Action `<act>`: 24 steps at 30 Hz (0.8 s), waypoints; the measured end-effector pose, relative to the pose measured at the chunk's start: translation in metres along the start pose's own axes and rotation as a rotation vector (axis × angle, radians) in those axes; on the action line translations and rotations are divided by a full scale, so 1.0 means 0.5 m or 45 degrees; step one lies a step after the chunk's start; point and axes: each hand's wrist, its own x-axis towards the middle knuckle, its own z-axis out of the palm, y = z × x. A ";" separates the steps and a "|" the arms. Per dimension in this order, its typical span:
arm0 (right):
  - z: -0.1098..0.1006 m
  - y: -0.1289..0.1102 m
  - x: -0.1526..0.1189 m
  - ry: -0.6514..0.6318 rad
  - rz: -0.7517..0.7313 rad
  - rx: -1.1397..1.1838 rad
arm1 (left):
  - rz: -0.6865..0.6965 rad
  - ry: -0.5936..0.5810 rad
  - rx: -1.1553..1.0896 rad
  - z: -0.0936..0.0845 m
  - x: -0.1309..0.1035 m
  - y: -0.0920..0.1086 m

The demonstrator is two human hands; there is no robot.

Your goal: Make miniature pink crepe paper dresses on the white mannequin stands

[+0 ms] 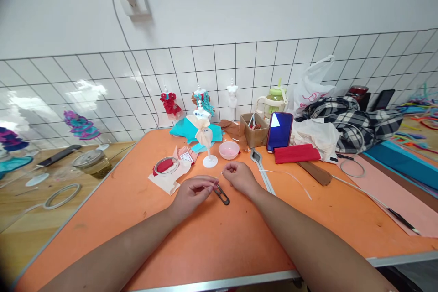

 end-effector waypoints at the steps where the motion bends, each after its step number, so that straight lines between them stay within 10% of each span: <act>1: -0.002 0.004 0.004 0.019 0.008 -0.016 | -0.001 0.018 -0.045 -0.001 0.000 -0.001; 9: -0.023 0.014 0.022 0.190 -0.023 -0.228 | -0.403 0.058 -0.470 -0.006 0.009 -0.010; 24: -0.034 0.019 0.028 0.255 -0.083 -0.402 | -0.551 0.097 -0.997 -0.023 0.020 -0.028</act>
